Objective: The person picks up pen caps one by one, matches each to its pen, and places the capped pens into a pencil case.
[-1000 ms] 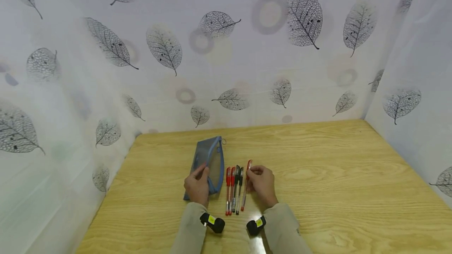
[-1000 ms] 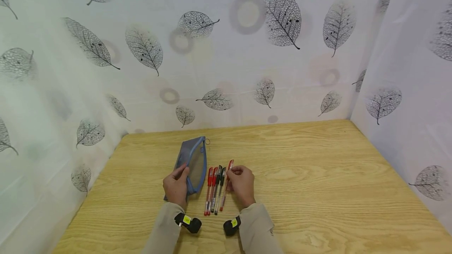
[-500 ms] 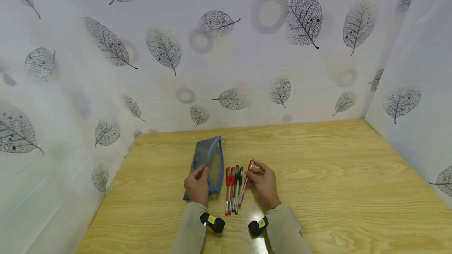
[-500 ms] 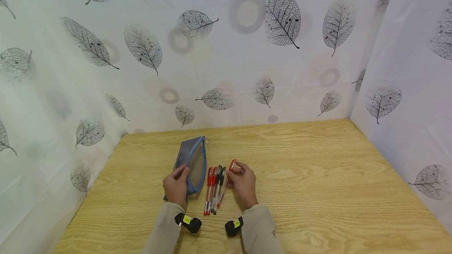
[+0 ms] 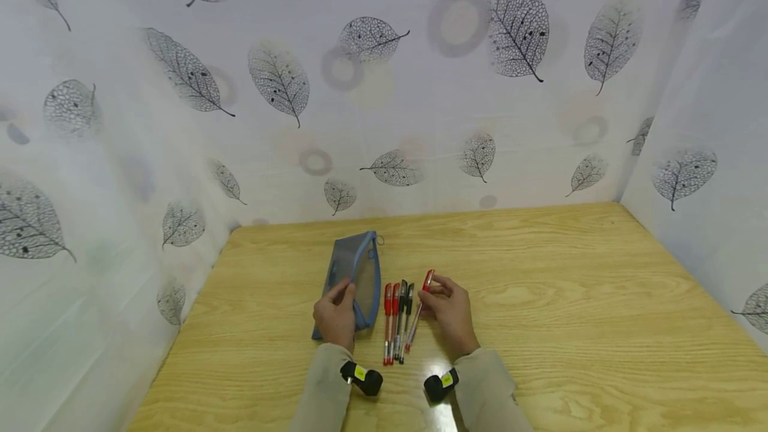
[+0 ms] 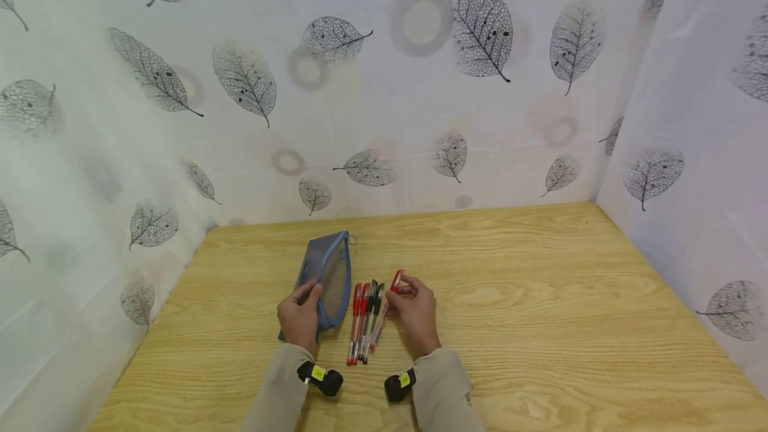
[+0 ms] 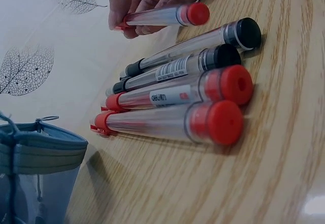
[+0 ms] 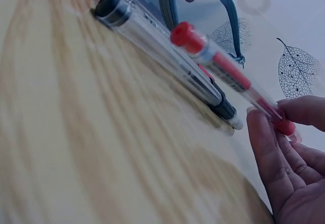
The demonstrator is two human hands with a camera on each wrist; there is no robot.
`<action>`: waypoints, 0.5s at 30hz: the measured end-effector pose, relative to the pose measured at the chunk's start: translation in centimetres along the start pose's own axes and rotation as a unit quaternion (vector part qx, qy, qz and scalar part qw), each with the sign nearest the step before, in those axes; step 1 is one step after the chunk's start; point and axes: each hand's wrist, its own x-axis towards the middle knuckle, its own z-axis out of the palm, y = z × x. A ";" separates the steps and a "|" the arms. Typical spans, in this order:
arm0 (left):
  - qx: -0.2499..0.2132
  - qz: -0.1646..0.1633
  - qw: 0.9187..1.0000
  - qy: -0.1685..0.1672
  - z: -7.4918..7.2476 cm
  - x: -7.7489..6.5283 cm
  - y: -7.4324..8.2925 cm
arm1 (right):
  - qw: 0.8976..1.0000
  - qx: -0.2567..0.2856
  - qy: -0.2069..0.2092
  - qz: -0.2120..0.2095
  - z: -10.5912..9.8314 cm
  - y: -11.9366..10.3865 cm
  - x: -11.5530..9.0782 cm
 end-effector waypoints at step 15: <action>-0.001 -0.009 1.000 -0.011 -0.1 -0.3 0.4 | 0.997 -0.036 -0.073 -0.016 2.1 -2.9 2.6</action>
